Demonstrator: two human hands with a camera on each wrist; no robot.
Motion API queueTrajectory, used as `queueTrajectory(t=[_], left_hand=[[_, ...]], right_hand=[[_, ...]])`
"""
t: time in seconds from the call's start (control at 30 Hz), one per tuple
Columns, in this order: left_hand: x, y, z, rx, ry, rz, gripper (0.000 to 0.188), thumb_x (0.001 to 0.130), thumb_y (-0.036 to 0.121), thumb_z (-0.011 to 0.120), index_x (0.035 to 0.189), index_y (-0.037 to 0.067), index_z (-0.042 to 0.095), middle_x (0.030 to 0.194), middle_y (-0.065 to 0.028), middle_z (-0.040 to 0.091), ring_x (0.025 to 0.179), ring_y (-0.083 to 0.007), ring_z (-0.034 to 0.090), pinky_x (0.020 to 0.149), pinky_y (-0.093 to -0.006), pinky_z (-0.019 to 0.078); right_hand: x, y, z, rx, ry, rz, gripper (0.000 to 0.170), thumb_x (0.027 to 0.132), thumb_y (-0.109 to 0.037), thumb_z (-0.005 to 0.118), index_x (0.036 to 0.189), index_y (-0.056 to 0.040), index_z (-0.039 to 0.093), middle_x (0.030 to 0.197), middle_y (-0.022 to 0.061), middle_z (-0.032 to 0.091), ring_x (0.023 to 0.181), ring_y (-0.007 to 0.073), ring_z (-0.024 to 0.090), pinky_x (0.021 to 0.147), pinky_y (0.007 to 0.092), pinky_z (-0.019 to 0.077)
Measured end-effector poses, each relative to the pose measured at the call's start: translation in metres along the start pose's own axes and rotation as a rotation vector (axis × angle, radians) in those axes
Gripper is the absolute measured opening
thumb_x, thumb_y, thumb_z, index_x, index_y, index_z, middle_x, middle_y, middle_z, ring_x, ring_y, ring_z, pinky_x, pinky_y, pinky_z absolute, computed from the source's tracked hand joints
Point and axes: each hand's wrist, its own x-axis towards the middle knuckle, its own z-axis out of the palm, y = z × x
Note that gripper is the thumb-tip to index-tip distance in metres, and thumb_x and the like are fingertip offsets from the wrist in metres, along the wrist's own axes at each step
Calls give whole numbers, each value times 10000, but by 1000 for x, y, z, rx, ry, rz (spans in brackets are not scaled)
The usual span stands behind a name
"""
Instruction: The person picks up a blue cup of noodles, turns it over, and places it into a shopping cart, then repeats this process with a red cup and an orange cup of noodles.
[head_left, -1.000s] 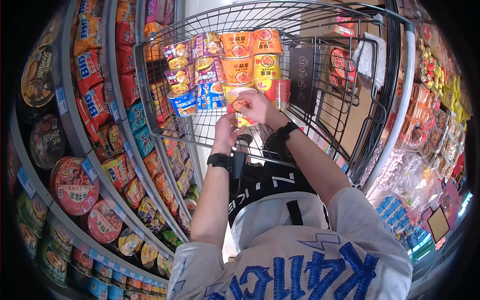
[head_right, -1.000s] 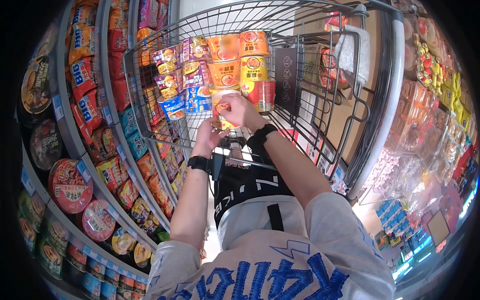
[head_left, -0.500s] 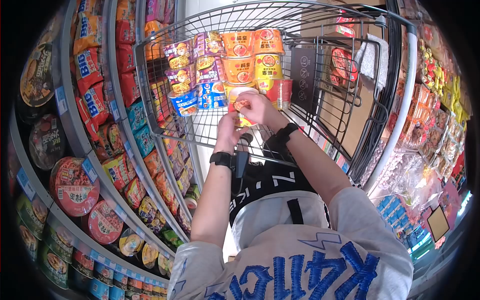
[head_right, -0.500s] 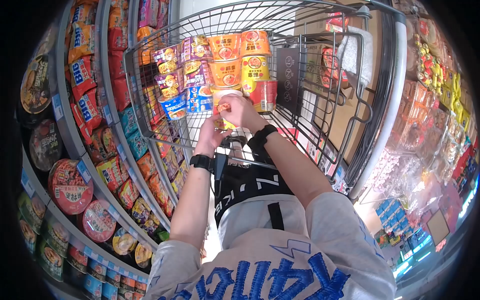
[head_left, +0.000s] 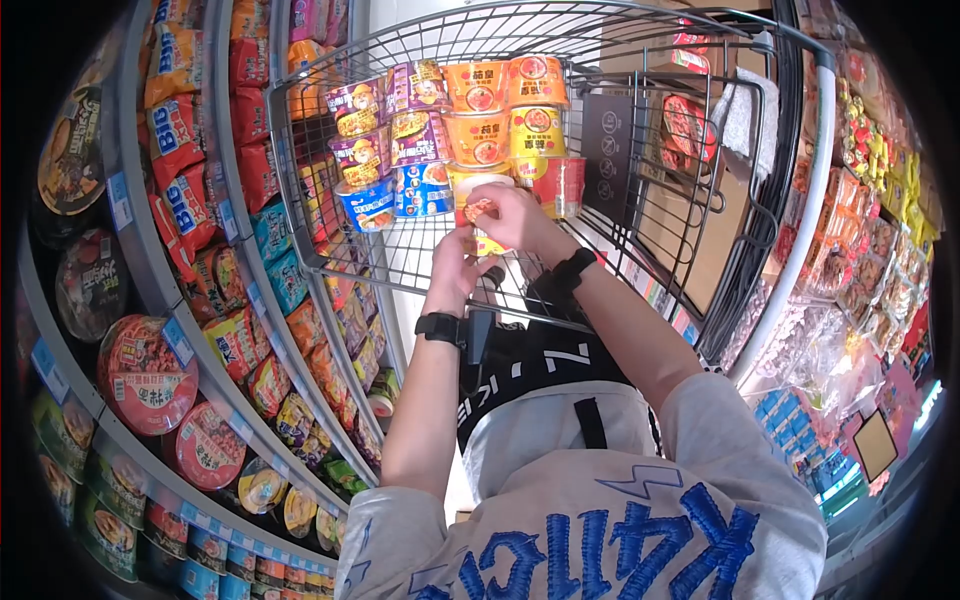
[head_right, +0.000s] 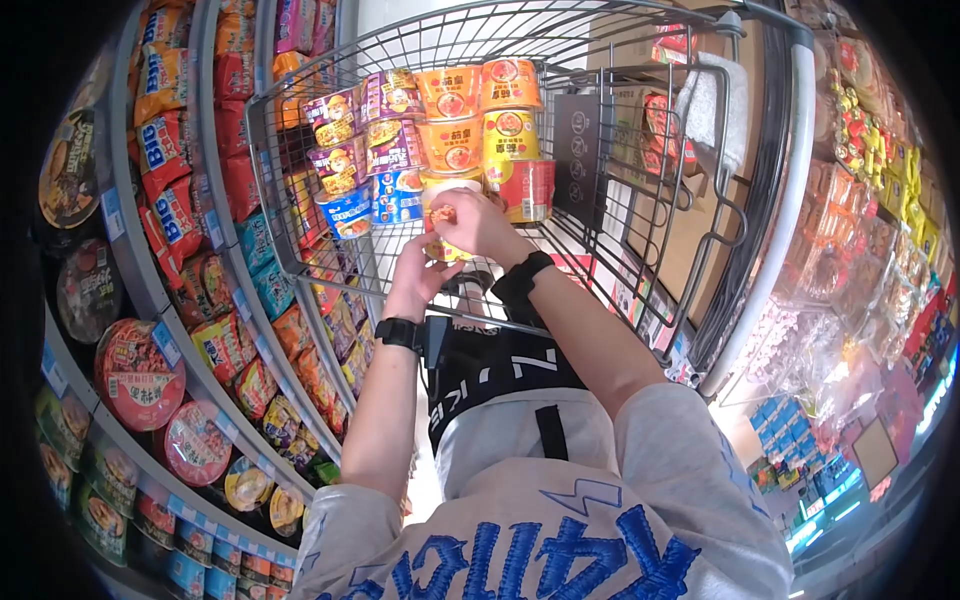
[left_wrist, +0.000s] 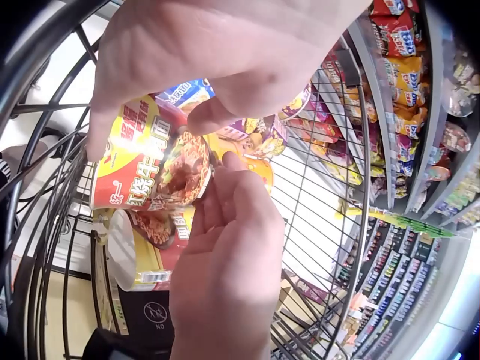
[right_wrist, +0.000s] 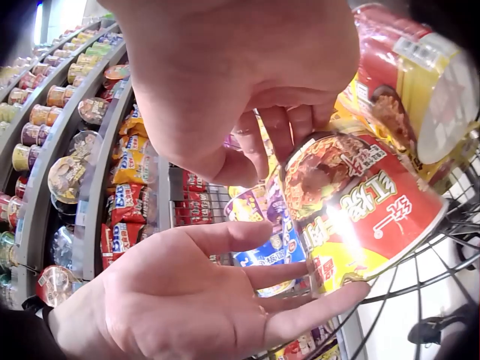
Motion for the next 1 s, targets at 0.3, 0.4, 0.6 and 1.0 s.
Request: queueTrajectory(t=[0.3, 0.4, 0.6, 1.0], left_hand=[[7, 12, 10, -30, -95, 165, 143, 891, 177, 608, 998, 88, 573, 1049, -67, 458, 1059, -265, 446, 903, -478, 539], [5, 19, 9, 46, -97, 135, 180, 903, 197, 609, 1043, 93, 567, 1083, -69, 457, 1082, -273, 446, 909, -474, 540], [6, 10, 2, 34, -140, 105, 247, 898, 207, 614, 1109, 99, 548, 1150, -76, 426, 1085, -282, 445, 896, -478, 545], [-20, 9, -8, 91, 98, 180, 772, 887, 213, 650, 1510, 126, 202, 1397, -144, 358, 1223, -339, 408, 895, -474, 514]], right_hand=[[21, 5, -2, -29, 259, -240, 233, 747, -145, 670, 960, -50, 681, 1080, 145, 671, 1022, 340, 618, 938, 423, 481], [21, 7, -4, -40, 206, -196, 220, 741, -141, 670, 939, -45, 678, 1061, 131, 676, 992, 336, 621, 900, 426, 491], [16, 11, -5, -8, 171, -188, 214, 731, -120, 672, 930, -41, 684, 1084, 157, 675, 1018, 343, 617, 895, 430, 493], [-18, -13, -3, -62, 199, -349, 260, 758, -90, 672, 1004, -9, 665, 1185, 220, 638, 1180, 393, 558, 1044, 454, 425]])
